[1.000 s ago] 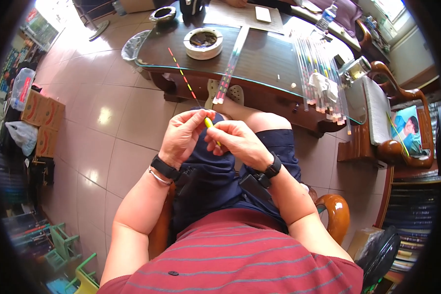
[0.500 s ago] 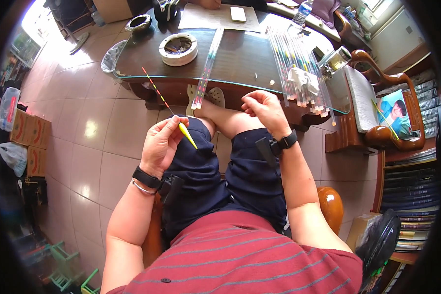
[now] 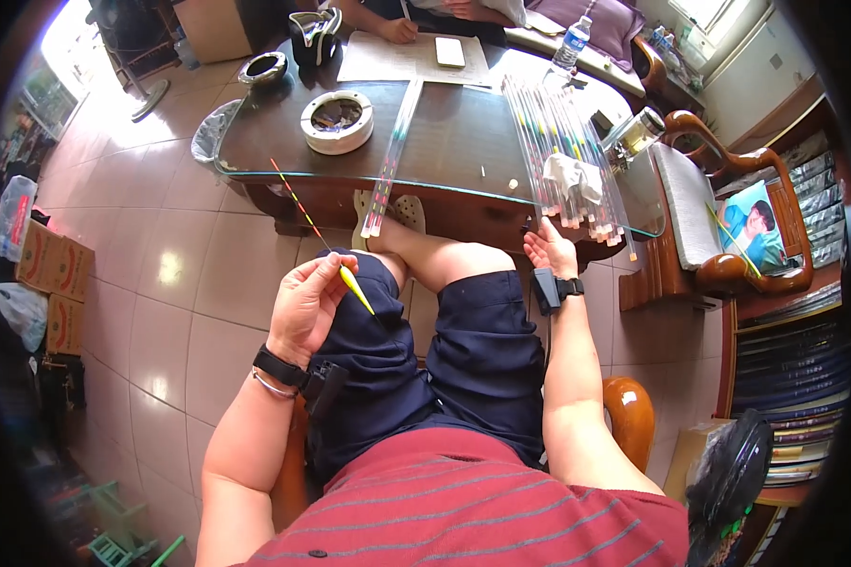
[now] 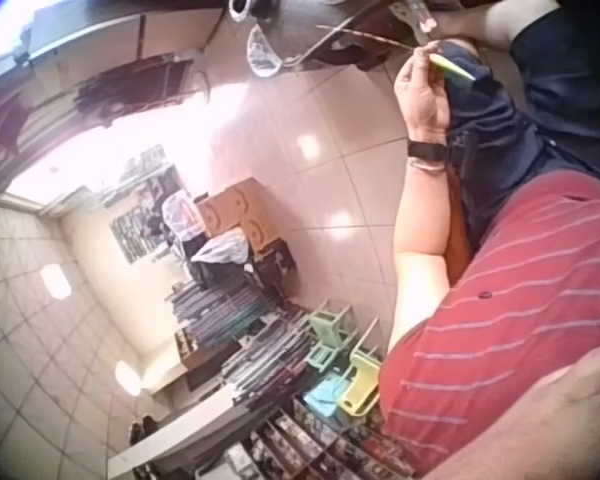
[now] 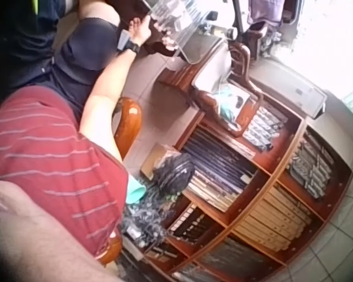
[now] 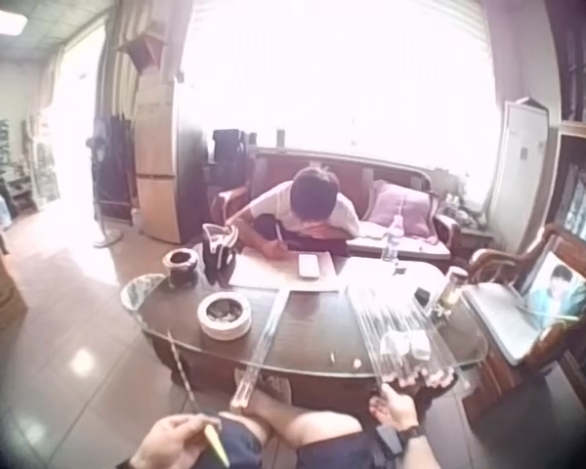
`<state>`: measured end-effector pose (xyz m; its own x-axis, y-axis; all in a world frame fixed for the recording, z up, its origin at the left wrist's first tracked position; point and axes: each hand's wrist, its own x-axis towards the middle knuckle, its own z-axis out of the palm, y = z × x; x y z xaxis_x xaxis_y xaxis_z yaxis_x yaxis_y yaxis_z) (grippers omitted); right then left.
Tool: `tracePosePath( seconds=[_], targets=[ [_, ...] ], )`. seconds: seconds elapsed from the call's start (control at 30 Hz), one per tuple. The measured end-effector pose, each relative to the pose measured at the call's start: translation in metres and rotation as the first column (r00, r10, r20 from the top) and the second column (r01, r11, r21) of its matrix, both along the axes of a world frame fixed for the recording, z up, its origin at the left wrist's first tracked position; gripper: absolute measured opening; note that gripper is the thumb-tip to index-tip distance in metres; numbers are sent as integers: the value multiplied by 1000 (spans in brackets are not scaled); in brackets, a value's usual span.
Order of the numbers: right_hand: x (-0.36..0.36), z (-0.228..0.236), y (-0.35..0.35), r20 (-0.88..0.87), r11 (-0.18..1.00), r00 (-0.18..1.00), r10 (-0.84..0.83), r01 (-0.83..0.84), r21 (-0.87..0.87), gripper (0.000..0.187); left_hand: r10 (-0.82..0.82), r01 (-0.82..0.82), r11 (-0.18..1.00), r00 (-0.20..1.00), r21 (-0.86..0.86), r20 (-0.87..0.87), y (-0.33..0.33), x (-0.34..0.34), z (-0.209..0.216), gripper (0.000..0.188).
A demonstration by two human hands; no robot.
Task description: The recorder is seen assembling and organizing fishing floats and protective tubes.
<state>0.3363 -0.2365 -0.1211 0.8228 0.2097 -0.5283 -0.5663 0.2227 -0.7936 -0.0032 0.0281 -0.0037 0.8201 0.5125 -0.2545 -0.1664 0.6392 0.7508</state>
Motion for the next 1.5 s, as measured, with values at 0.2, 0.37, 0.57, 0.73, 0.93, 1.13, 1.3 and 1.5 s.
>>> tracePosePath(
  seconds=[0.2,0.37,0.57,0.73,0.93,1.13,1.3,1.5],
  targets=[
    [8,11,3,-24,996,997,72,-70,62,30,-8,8,1000,999,3,32,-1,1,-1,18],
    [14,-1,-12,-25,983,996,81,-76,164,23,-17,18,1000,999,-14,31,-1,1,1,17],
    [-68,101,25,236,876,938,255,-327,355,21,-34,34,999,999,3,38,-5,1,2,17],
    [-145,176,92,294,647,743,601,-669,366,21,-22,21,1000,999,10,41,-8,0,4,19],
    [-179,157,123,159,389,461,873,-855,342,23,-9,7,999,999,44,38,-2,-2,-8,17],
    [-190,158,127,130,337,397,908,-881,332,24,20,-20,995,1000,101,7,-2,-1,-4,17],
    [-195,150,128,220,379,450,866,-876,299,25,36,-40,996,998,78,55,-1,2,0,20],
    [-189,152,129,312,500,513,800,-857,125,28,56,-92,973,984,213,170,-9,0,18,33]
  ],
)
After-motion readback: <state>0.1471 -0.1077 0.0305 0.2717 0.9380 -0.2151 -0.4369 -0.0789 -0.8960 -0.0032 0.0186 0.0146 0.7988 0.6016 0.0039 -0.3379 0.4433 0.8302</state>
